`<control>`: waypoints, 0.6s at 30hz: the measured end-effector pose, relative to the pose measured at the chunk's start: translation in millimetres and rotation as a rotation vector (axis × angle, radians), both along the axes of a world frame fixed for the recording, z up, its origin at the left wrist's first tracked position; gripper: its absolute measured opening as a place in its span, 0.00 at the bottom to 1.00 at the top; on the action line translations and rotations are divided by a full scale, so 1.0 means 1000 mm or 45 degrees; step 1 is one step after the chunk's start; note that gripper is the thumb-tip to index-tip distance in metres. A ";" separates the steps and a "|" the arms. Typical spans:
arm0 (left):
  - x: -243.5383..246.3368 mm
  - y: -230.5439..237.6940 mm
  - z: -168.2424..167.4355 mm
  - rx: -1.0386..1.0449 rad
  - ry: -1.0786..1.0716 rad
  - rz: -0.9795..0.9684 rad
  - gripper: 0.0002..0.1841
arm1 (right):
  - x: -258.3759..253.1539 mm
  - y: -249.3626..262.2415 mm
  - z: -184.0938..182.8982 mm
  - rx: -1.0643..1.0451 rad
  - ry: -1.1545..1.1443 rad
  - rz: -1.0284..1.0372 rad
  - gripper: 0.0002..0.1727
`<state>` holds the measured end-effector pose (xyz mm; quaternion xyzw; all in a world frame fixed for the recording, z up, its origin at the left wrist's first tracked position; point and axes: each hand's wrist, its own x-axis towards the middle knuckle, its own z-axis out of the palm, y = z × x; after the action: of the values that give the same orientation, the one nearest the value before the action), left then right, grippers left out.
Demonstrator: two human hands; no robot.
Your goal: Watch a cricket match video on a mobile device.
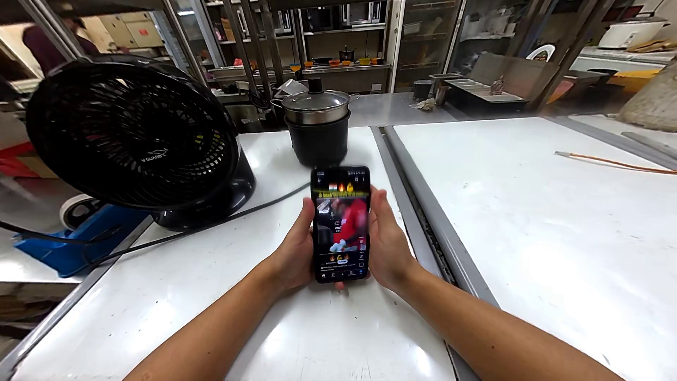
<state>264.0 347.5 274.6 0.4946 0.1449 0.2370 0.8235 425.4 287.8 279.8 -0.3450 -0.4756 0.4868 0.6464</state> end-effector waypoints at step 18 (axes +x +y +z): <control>0.000 0.000 0.000 -0.017 -0.010 -0.005 0.47 | 0.000 -0.001 0.001 -0.019 -0.013 -0.019 0.38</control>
<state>264.1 347.6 274.2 0.4885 0.1423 0.2361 0.8279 424.9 286.7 280.5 -0.3559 -0.4727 0.4836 0.6450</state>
